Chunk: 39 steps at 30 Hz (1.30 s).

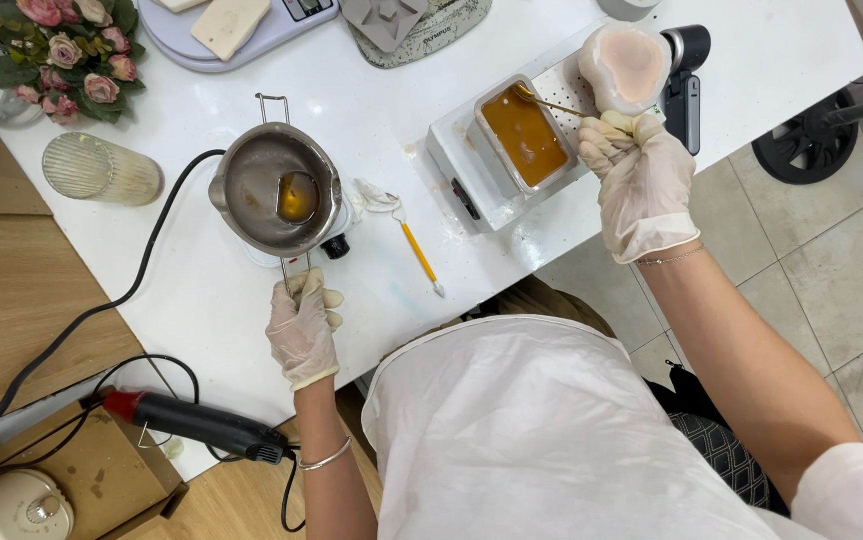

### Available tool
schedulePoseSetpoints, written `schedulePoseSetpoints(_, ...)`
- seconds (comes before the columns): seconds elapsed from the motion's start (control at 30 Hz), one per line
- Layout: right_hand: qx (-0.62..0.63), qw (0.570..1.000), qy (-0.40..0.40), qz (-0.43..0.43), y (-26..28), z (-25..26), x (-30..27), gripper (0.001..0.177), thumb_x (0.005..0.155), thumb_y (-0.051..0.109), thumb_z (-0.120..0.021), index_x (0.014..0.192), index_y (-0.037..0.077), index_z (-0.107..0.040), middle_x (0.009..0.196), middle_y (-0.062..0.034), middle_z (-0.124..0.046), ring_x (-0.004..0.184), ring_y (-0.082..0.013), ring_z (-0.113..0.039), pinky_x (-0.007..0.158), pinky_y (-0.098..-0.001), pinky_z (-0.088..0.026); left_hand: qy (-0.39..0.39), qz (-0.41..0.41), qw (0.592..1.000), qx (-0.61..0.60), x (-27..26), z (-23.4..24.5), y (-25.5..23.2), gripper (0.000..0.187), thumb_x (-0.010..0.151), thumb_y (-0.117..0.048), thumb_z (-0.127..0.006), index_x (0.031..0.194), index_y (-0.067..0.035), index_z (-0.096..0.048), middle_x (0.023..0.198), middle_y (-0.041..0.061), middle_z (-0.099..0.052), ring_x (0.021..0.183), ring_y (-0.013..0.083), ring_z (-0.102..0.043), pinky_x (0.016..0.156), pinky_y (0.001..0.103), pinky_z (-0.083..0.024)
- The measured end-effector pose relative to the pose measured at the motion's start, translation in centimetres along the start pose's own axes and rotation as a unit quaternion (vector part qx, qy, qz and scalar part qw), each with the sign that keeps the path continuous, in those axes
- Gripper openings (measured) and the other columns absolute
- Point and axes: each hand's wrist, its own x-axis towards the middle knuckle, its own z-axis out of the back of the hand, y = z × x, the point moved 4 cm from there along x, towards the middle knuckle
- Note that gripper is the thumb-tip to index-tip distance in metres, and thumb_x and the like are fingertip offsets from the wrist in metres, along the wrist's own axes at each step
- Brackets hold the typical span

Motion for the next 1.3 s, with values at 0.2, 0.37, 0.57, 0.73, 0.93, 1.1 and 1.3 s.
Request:
schedulePoseSetpoints(0.2,0.008,1.0,-0.001,0.0,0.5,-1.1,-1.2,0.035,0.11,0.018,-0.034,0.11,-0.01,-0.056,0.099,-0.0233,-0.07,0.081,-0.0263,-0.071,0.077,-0.0341,-0.064,0.003,0.003,1.0,0.017,-0.2,0.1,-0.3,0.026,0.097,-0.034,-0.067,0.102,-0.009,-0.064,0.072,0.002,-0.068,0.051,0.0064,-0.05,0.05,0.021,-0.043)
schedulePoseSetpoints(0.37,-0.044,0.993,0.093,0.053,1.4,-5.2,-4.9,0.035,0.114,0.021,-0.037,0.108,-0.007,-0.056,0.097,-0.0196,-0.068,0.079,-0.0228,-0.066,0.075,-0.0324,-0.061,-0.004,0.008,1.0,0.01,-0.5,-0.1,-0.7,0.023,0.096,-0.031,-0.067,0.104,-0.009,-0.066,0.072,0.002,-0.069,0.052,0.0064,-0.052,0.05,0.022,-0.044)
schedulePoseSetpoints(0.57,-0.174,0.947,0.264,0.051,-4.7,-12.0,-8.8,0.039,0.113,0.032,-0.046,0.106,-0.003,-0.062,0.09,-0.0132,-0.068,0.077,-0.0184,-0.064,0.071,-0.0304,-0.056,0.006,0.01,1.0,0.009,-0.3,0.0,-0.4,0.024,0.096,-0.03,-0.066,0.105,-0.008,-0.067,0.072,0.003,-0.07,0.052,0.0073,-0.053,0.049,0.024,-0.045)
schedulePoseSetpoints(0.73,-0.236,0.911,0.339,-0.009,-13.0,-13.9,-7.0,0.043,0.106,0.038,-0.049,0.107,-0.002,-0.064,0.094,-0.0128,-0.072,0.081,-0.0184,-0.07,0.074,-0.0311,-0.06,0.007,0.023,1.0,0.02,-0.1,0.1,0.1,0.023,0.095,-0.03,-0.066,0.106,-0.011,-0.068,0.074,0.003,-0.071,0.051,0.0077,-0.054,0.05,0.024,-0.047)
schedulePoseSetpoints(0.93,-0.266,0.893,0.356,-0.068,-17.6,-14.3,-4.5,0.041,0.108,0.034,-0.048,0.11,-0.003,-0.064,0.099,-0.0146,-0.074,0.082,-0.0172,-0.07,0.079,-0.0307,-0.06,0.009,0.003,1.0,0.024,0.1,0.1,0.4,0.023,0.096,-0.032,-0.065,0.104,-0.011,-0.069,0.074,0.004,-0.07,0.054,0.0076,-0.056,0.051,0.026,-0.048)
schedulePoseSetpoints(1.1,-0.284,0.897,0.332,-0.064,-18.3,-13.7,-3.6,0.041,0.109,0.033,-0.045,0.108,-0.004,-0.064,0.095,-0.0139,-0.074,0.079,-0.0172,-0.071,0.077,-0.031,-0.062,0.01,0.001,0.999,0.033,0.2,0.2,0.5,0.023,0.095,-0.033,-0.065,0.104,-0.012,-0.069,0.072,0.003,-0.07,0.055,0.0069,-0.059,0.053,0.025,-0.05)
schedulePoseSetpoints(1.3,-0.277,0.907,0.305,-0.085,-19.0,-13.6,-3.3,0.04,0.11,0.03,-0.044,0.107,-0.005,-0.063,0.092,-0.0159,-0.074,0.076,-0.0191,-0.07,0.074,-0.0318,-0.061,0.014,0.017,0.999,0.028,0.2,0.3,0.3,0.024,0.095,-0.033,-0.066,0.104,-0.011,-0.07,0.071,0.004,-0.069,0.054,0.008,-0.057,0.053,0.025,-0.049)
